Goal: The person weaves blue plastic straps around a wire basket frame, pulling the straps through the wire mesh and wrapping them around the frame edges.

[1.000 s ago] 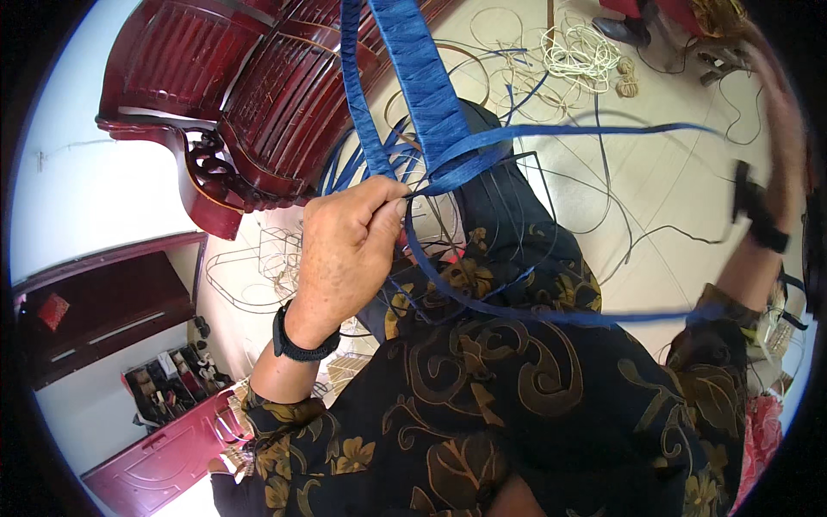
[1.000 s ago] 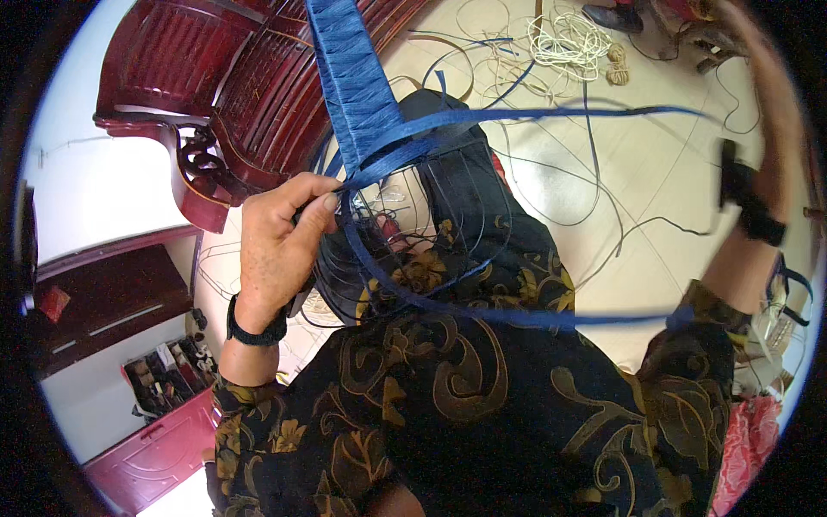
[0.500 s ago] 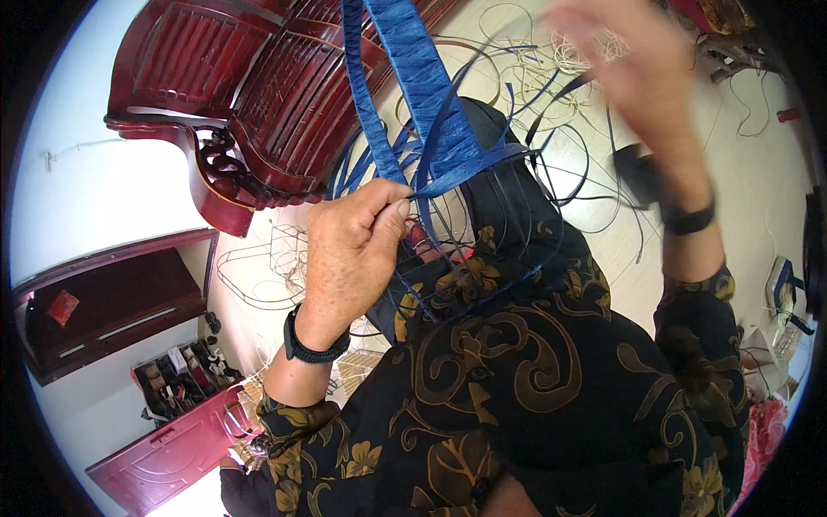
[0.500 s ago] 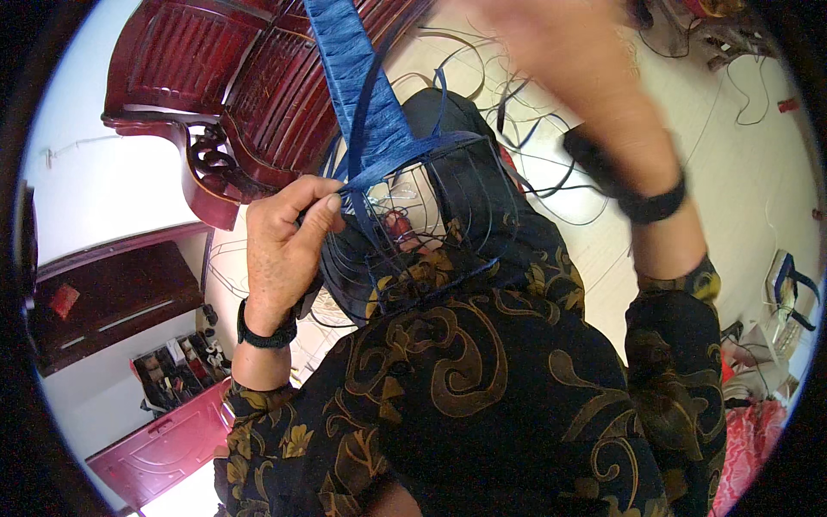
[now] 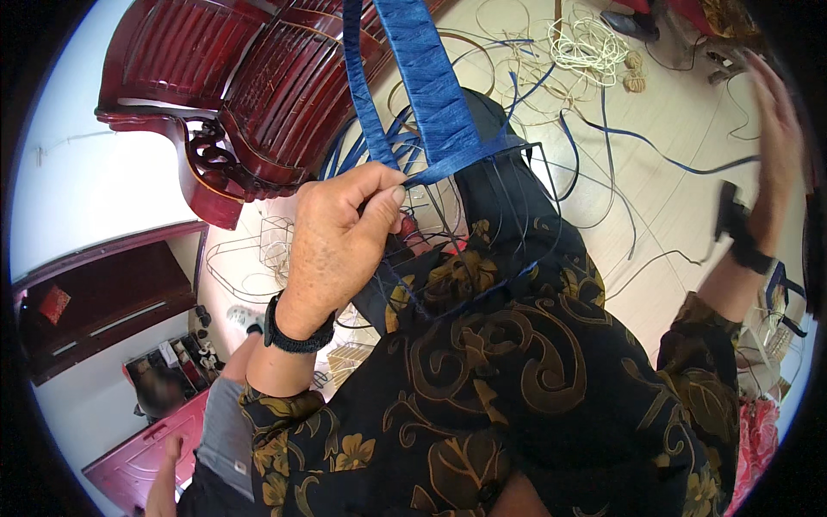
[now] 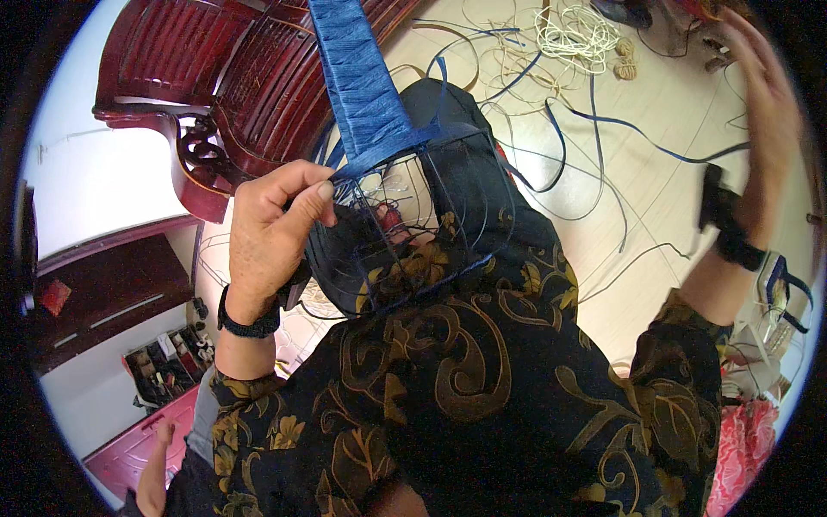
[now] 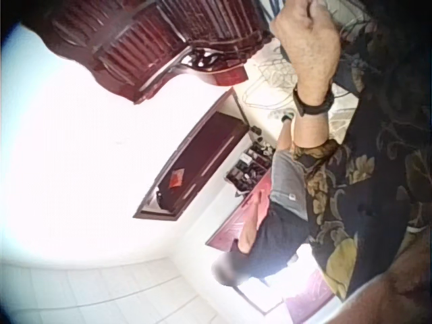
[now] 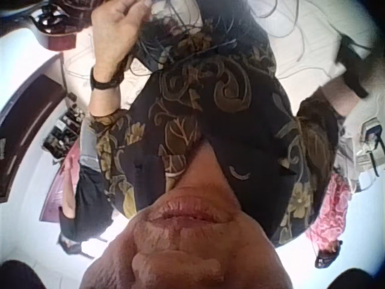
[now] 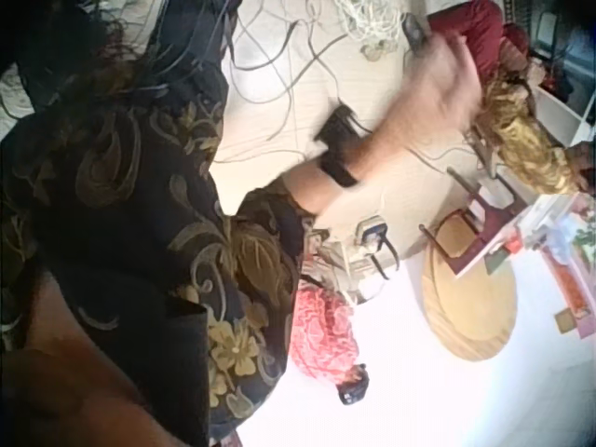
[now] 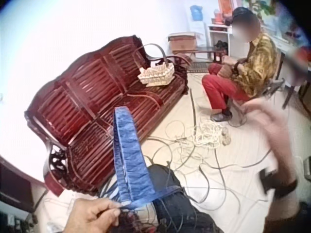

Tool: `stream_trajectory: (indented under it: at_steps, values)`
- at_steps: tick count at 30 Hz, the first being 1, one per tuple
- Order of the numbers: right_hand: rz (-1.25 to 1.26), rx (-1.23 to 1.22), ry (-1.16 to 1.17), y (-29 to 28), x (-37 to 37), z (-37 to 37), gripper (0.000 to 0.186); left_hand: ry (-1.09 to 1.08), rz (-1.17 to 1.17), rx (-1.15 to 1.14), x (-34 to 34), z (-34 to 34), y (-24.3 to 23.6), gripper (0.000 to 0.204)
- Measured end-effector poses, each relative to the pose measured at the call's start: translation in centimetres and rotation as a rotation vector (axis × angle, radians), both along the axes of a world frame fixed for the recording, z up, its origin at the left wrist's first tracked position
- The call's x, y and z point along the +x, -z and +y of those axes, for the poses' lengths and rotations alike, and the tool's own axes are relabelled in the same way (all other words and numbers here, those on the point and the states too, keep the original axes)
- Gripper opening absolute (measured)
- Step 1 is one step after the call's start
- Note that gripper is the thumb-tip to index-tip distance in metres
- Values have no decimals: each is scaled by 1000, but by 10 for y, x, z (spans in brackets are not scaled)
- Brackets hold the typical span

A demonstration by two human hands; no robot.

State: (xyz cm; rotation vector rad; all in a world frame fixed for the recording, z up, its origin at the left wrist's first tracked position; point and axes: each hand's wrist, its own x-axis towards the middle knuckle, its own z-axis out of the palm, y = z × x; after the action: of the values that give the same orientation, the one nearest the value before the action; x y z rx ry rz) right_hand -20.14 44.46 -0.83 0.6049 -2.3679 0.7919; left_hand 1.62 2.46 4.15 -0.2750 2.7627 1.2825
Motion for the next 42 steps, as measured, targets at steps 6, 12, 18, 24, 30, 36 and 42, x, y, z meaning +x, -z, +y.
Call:
stream_trajectory:
  at_steps: [6,12,18,24,30,36,42]
  values:
    - [49,-143,-886,15,87,-236,31,-17,-64,-23,5,-7,0,14]
    - [-182,-158,-1051,17,90,-255,11,25,43,-22,4,-7,7,7]
    - [-289,-214,-1035,16,80,-257,7,-26,-86,155,8,-12,5,23]
    - [-403,-281,-979,23,84,-253,10,-30,-111,202,7,-17,5,22]
    - [-496,-316,-942,28,89,-249,11,-47,-122,239,8,-15,3,21]
    - [-346,-348,-938,23,88,-251,11,-38,-177,203,5,-16,-2,23]
    - [-218,-323,-937,18,91,-252,10,-46,-152,217,4,-18,1,21]
